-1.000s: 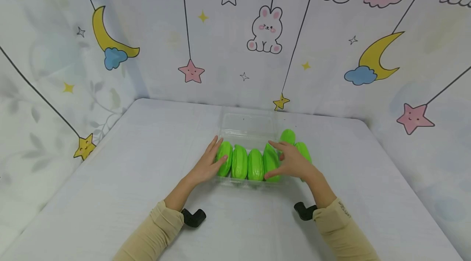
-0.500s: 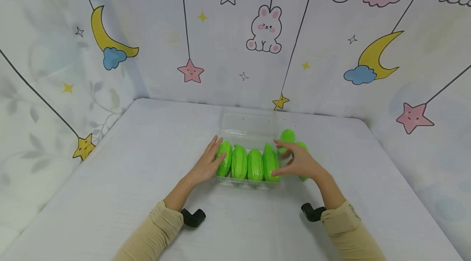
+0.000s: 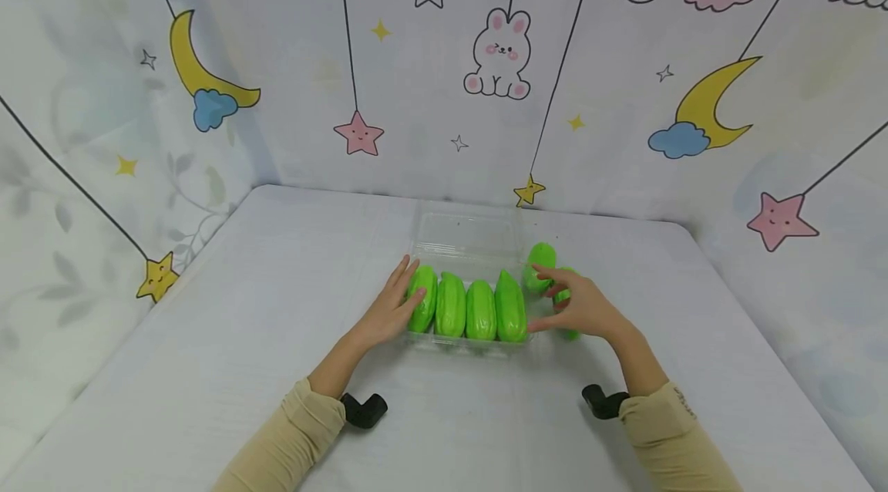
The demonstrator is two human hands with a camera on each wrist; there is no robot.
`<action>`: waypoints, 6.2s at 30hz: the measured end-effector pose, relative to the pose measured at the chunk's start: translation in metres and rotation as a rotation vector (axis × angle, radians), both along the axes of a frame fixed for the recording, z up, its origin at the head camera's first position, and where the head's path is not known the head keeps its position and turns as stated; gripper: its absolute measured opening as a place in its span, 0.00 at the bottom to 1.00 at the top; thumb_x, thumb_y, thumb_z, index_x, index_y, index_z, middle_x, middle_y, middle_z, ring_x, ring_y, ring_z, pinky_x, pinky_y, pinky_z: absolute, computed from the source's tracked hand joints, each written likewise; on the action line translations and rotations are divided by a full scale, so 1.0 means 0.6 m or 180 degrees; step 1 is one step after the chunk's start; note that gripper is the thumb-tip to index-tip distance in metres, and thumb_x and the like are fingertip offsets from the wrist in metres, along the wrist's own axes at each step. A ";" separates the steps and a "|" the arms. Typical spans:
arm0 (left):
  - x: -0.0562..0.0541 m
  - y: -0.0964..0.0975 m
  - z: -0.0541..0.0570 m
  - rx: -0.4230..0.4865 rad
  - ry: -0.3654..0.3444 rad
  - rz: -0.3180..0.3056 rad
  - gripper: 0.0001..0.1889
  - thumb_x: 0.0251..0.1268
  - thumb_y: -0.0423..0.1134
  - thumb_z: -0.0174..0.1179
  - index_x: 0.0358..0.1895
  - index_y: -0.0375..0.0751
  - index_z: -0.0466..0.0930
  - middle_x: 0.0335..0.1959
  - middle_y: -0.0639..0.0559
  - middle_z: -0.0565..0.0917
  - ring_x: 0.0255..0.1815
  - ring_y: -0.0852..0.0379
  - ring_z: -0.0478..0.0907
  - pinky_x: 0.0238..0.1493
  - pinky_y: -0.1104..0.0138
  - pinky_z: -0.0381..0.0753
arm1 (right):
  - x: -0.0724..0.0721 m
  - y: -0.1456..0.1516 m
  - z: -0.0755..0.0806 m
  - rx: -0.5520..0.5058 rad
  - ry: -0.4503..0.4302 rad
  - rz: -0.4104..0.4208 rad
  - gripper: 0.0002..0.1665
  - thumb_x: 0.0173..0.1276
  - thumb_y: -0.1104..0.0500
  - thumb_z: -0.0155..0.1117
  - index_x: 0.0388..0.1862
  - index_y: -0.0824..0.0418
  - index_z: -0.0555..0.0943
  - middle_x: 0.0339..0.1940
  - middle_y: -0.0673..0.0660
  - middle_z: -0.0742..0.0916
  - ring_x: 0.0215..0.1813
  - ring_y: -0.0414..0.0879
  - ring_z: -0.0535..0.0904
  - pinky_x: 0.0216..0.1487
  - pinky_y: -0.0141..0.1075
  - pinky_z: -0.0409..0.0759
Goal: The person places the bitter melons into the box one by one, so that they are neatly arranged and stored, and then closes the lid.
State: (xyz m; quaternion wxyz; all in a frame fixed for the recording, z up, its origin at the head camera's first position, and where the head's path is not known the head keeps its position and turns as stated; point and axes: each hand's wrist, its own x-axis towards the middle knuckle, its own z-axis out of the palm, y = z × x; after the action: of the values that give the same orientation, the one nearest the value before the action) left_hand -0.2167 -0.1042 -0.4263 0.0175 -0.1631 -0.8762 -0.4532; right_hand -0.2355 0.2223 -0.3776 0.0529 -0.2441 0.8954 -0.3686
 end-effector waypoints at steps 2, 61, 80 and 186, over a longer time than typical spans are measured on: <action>0.000 0.000 0.001 0.0000 0.0000 0.0003 0.30 0.73 0.44 0.41 0.72 0.37 0.46 0.73 0.41 0.42 0.72 0.42 0.41 0.65 0.45 0.47 | -0.001 0.005 0.000 0.0028 0.0008 -0.0035 0.58 0.38 0.47 0.79 0.68 0.64 0.63 0.59 0.64 0.73 0.50 0.60 0.74 0.43 0.45 0.78; -0.001 -0.002 -0.002 -0.0052 -0.0006 -0.0046 0.32 0.72 0.46 0.43 0.72 0.38 0.44 0.73 0.42 0.41 0.72 0.43 0.40 0.65 0.45 0.47 | -0.029 0.103 -0.017 0.0564 -0.0259 -0.0407 0.60 0.42 0.45 0.77 0.71 0.60 0.57 0.68 0.71 0.61 0.58 0.69 0.67 0.44 0.56 0.75; 0.001 -0.001 0.001 -0.0007 0.0013 -0.0032 0.29 0.73 0.44 0.41 0.72 0.37 0.46 0.73 0.39 0.42 0.72 0.43 0.41 0.65 0.45 0.47 | -0.054 0.110 -0.031 0.0589 -0.0643 -0.0209 0.62 0.42 0.51 0.78 0.72 0.62 0.53 0.67 0.71 0.61 0.51 0.63 0.74 0.43 0.49 0.75; -0.003 -0.001 0.005 -0.0062 -0.0021 -0.0025 0.29 0.73 0.45 0.41 0.72 0.39 0.45 0.72 0.39 0.42 0.72 0.42 0.41 0.65 0.45 0.47 | 0.011 -0.067 0.040 0.0200 -0.0124 -0.0324 0.62 0.39 0.43 0.78 0.71 0.55 0.56 0.59 0.66 0.71 0.40 0.53 0.78 0.34 0.39 0.78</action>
State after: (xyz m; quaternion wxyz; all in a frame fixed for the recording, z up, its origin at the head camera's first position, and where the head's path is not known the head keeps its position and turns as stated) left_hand -0.2182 -0.1050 -0.4231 0.0112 -0.1652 -0.8799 -0.4453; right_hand -0.2289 0.1820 -0.3538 0.0592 -0.1892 0.9166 -0.3471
